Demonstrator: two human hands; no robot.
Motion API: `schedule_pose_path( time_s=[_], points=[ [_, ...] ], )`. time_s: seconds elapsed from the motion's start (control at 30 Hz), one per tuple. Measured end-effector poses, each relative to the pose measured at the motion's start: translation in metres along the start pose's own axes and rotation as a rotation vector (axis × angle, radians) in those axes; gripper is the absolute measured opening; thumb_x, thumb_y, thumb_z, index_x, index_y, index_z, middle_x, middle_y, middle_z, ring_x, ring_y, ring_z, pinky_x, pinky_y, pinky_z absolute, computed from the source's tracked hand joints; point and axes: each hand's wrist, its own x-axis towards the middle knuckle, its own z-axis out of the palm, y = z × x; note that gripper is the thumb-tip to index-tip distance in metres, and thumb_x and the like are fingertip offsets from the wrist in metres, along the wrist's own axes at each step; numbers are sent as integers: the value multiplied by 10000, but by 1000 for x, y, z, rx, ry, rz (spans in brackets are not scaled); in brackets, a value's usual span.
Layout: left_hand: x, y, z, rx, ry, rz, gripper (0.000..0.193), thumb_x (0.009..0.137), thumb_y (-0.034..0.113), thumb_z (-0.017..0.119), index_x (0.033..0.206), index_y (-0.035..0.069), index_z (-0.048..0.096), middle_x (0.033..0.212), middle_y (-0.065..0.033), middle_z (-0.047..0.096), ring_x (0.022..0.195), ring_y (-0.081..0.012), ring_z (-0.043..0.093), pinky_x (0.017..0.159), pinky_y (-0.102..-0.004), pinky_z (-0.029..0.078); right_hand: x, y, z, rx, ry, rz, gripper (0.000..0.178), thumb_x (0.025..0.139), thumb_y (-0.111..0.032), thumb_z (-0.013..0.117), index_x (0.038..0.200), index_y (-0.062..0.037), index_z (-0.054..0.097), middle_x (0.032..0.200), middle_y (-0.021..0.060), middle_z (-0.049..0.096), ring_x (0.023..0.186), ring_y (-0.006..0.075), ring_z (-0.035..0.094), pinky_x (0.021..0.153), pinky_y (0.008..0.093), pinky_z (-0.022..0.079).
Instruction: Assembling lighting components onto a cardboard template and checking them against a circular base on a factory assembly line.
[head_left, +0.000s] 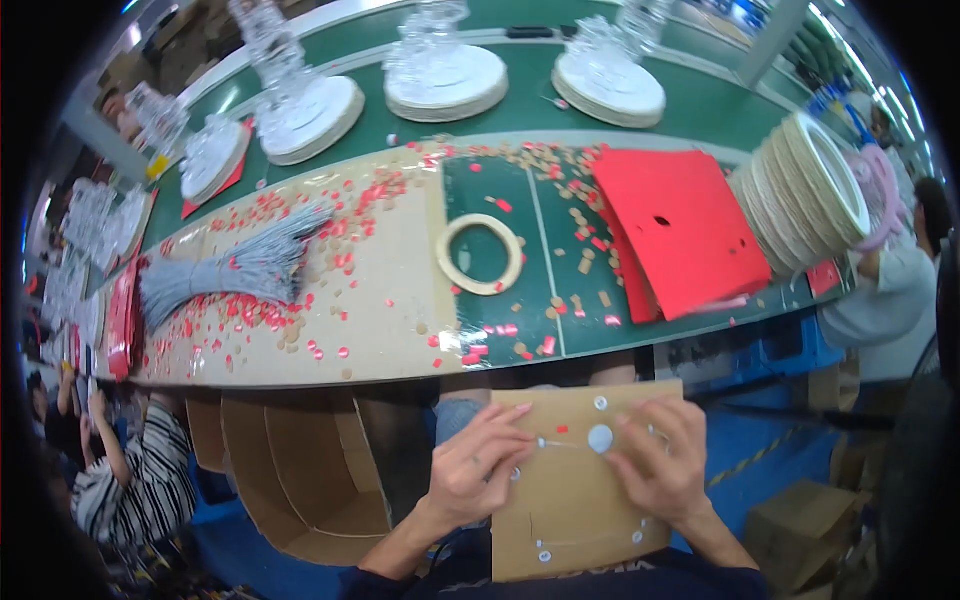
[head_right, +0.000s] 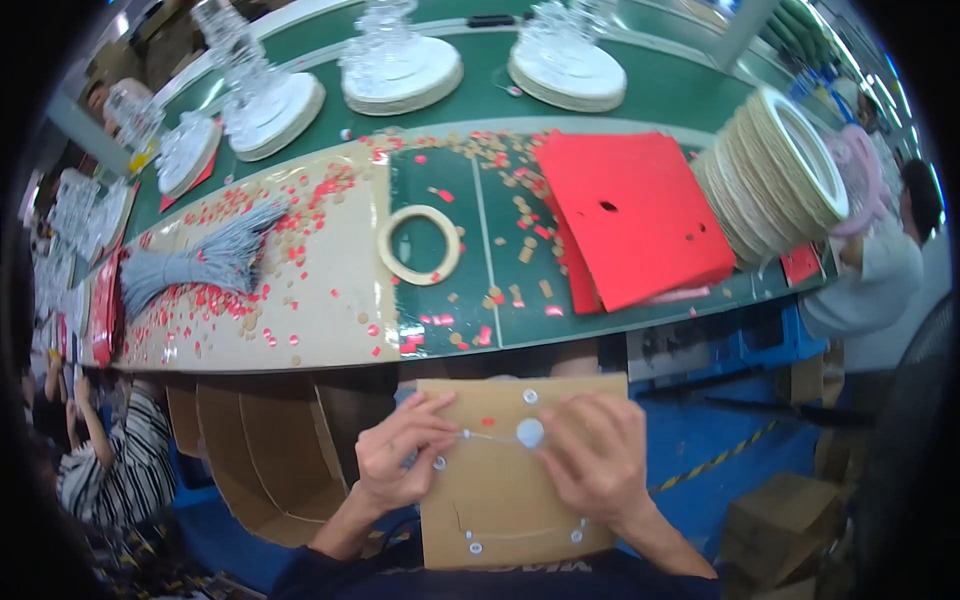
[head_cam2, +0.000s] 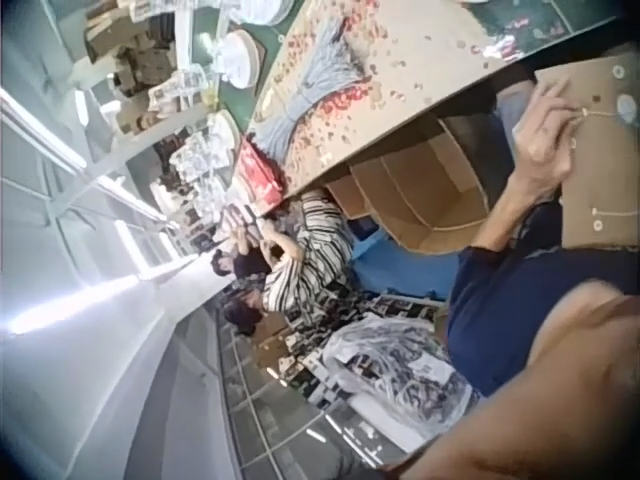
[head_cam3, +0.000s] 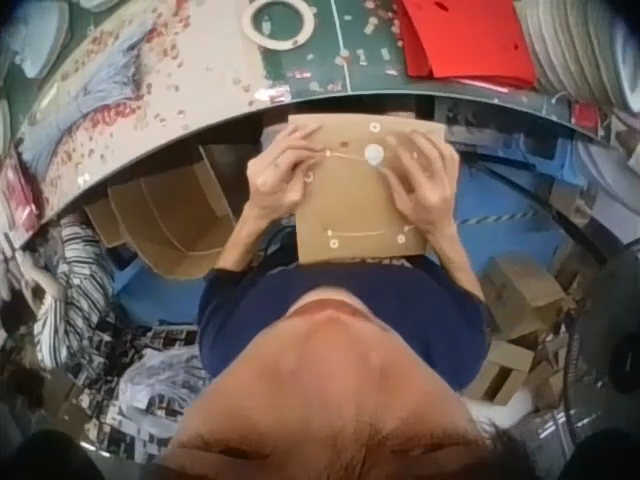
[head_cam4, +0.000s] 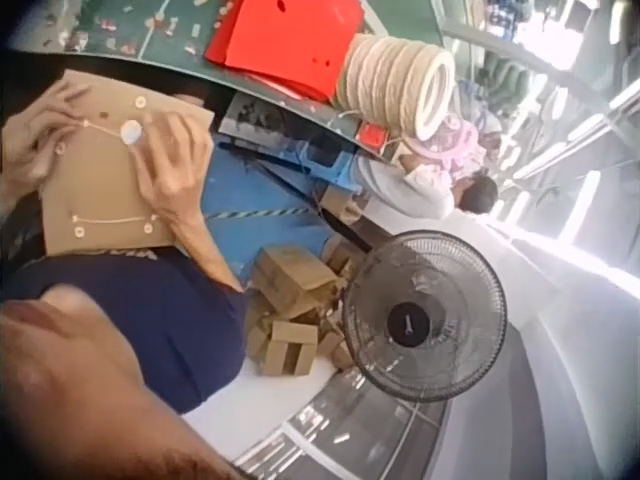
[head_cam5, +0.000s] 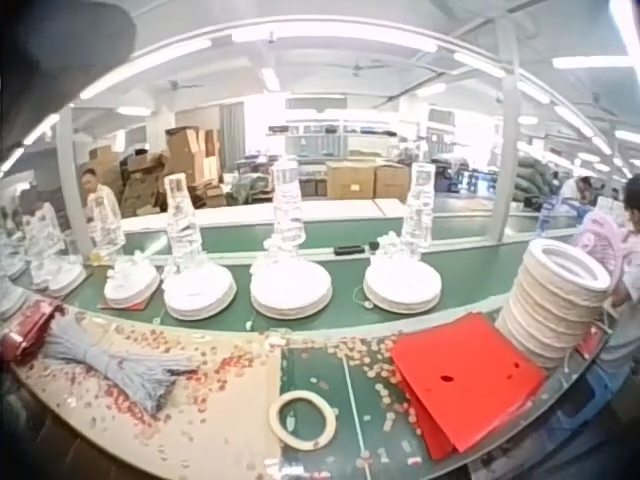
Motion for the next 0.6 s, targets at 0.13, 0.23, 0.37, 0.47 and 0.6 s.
schedule_pose_path(
  time_s=[0.13,0.23,0.37,0.47,0.6],
  points=[
    [12,5,3,146,46,1,142,760,-130,709,818,-21,637,832,-133,700,1037,-376,743,993,-505,536,-51,-5,-4,77,168,536,456,753,56,741,1202,23,669,1286,209,629,1181,381,624,1010,429,502],
    [15,7,7,140,23,-30,122,784,-133,689,816,-28,635,837,-141,702,1022,-399,744,1006,-528,522,-72,-10,-5,144,179,647,465,768,49,749,1226,48,672,1319,251,647,1207,389,649,1016,419,523],
    [14,5,15,207,73,51,117,812,-154,638,829,-38,626,845,-156,694,1015,-410,744,1029,-553,499,-74,-17,-5,173,236,720,470,771,43,774,1233,53,685,1304,242,669,1180,349,682,979,383,556],
    [11,2,14,174,22,50,83,885,-142,553,863,-71,587,901,-186,649,1041,-432,725,1068,-579,471,-80,-14,-3,236,268,793,437,782,49,774,1212,49,700,1313,230,669,1182,321,682,981,383,555],
    [7,-5,17,91,97,34,67,916,-126,534,883,-89,579,924,-203,626,974,-416,733,973,-532,552,-82,-4,-1,435,235,789,411,772,35,779,1180,18,734,1351,230,642,1194,316,665,961,363,549]
  ],
)
